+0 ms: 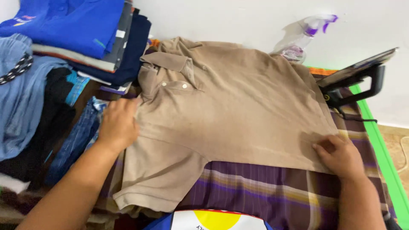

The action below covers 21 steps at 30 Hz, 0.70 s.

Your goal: Iron a brown polo shirt on a table.

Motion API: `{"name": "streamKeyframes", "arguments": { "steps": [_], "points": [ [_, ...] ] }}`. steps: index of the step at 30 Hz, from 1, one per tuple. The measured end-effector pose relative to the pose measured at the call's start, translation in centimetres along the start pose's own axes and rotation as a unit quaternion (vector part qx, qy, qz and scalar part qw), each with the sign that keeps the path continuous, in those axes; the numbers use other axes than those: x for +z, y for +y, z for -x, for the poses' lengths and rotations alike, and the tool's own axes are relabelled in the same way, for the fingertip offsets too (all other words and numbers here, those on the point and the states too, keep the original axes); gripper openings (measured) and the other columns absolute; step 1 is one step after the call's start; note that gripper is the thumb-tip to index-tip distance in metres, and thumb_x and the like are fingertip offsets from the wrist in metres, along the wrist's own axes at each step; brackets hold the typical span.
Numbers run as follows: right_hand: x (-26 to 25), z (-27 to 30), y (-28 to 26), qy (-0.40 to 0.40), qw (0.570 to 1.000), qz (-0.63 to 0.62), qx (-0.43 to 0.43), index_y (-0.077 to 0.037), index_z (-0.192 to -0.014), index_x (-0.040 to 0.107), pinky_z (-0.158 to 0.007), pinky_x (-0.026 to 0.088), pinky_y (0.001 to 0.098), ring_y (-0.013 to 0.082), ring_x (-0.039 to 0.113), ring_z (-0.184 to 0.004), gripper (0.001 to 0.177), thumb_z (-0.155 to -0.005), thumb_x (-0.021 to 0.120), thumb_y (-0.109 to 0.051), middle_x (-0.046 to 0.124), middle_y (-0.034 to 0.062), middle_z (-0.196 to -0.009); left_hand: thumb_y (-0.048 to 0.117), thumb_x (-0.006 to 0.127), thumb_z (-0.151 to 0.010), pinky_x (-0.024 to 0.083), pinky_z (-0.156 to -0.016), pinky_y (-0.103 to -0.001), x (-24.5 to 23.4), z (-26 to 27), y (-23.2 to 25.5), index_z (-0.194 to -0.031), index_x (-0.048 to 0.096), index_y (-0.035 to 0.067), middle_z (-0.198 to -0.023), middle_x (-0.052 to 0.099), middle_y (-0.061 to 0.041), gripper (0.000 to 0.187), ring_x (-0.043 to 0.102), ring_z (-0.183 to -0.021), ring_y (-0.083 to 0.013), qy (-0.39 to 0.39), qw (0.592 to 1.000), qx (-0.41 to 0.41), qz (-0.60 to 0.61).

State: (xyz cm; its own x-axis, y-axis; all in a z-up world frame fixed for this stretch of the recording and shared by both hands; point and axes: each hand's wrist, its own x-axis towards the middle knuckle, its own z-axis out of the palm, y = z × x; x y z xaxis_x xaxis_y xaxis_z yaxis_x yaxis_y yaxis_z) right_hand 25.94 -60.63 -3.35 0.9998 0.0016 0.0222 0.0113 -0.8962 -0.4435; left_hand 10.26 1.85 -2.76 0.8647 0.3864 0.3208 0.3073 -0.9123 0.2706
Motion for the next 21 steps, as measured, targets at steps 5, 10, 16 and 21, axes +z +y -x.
{"name": "streamKeyframes", "arguments": {
  "steps": [5,10,16,21],
  "points": [
    [0.7,0.4,-4.4,0.072,0.921,0.132,-0.361,-0.010,-0.141,0.058,-0.118,0.040,0.0476,0.0381,0.049,-0.142,0.061,-0.090,0.067,-0.041,0.054,0.0178,-0.152,0.036,0.059,-0.098,0.035,-0.129,-0.045,2.8,-2.3,4.5,-0.142,0.059,0.016,-0.150,0.060,-0.008,0.048,0.050,-0.148,-0.0270,-0.048,0.931,0.328,0.153],
    [0.1,-1.4,1.2,0.004,0.977,0.147,-0.155,-0.018,-0.158,0.040,-0.117,0.016,0.0522,0.0336,0.019,-0.151,0.079,-0.091,0.057,-0.057,0.026,0.0147,-0.167,0.069,0.056,-0.087,0.021,-0.120,-0.050,5.0,-4.6,3.5,-0.156,0.035,0.015,-0.166,0.024,-0.015,0.090,0.019,-0.154,-0.0355,-0.186,0.956,0.226,0.030],
    [0.2,-5.7,5.2,0.118,0.973,0.181,-0.076,-0.012,-0.134,0.063,-0.114,0.035,0.0504,0.0352,0.048,-0.135,0.047,-0.099,0.061,-0.043,0.056,0.0167,-0.143,0.086,0.058,-0.072,0.008,-0.121,-0.050,4.8,-4.9,4.2,-0.160,0.019,0.020,-0.169,0.006,-0.012,0.117,0.003,-0.155,-0.0325,-0.216,0.956,0.169,-0.100],
    [1.7,-8.5,-3.8,0.148,0.974,0.040,-0.169,-0.011,-0.113,0.077,-0.099,0.052,0.0483,0.0390,0.066,-0.112,0.028,-0.095,0.061,-0.025,0.073,0.0164,-0.116,0.088,0.057,-0.072,0.009,-0.122,-0.050,5.1,-4.8,4.4,-0.160,0.020,0.019,-0.169,0.008,-0.013,0.118,0.003,-0.156,-0.0312,-0.212,0.959,0.148,-0.112]
  ]
}}
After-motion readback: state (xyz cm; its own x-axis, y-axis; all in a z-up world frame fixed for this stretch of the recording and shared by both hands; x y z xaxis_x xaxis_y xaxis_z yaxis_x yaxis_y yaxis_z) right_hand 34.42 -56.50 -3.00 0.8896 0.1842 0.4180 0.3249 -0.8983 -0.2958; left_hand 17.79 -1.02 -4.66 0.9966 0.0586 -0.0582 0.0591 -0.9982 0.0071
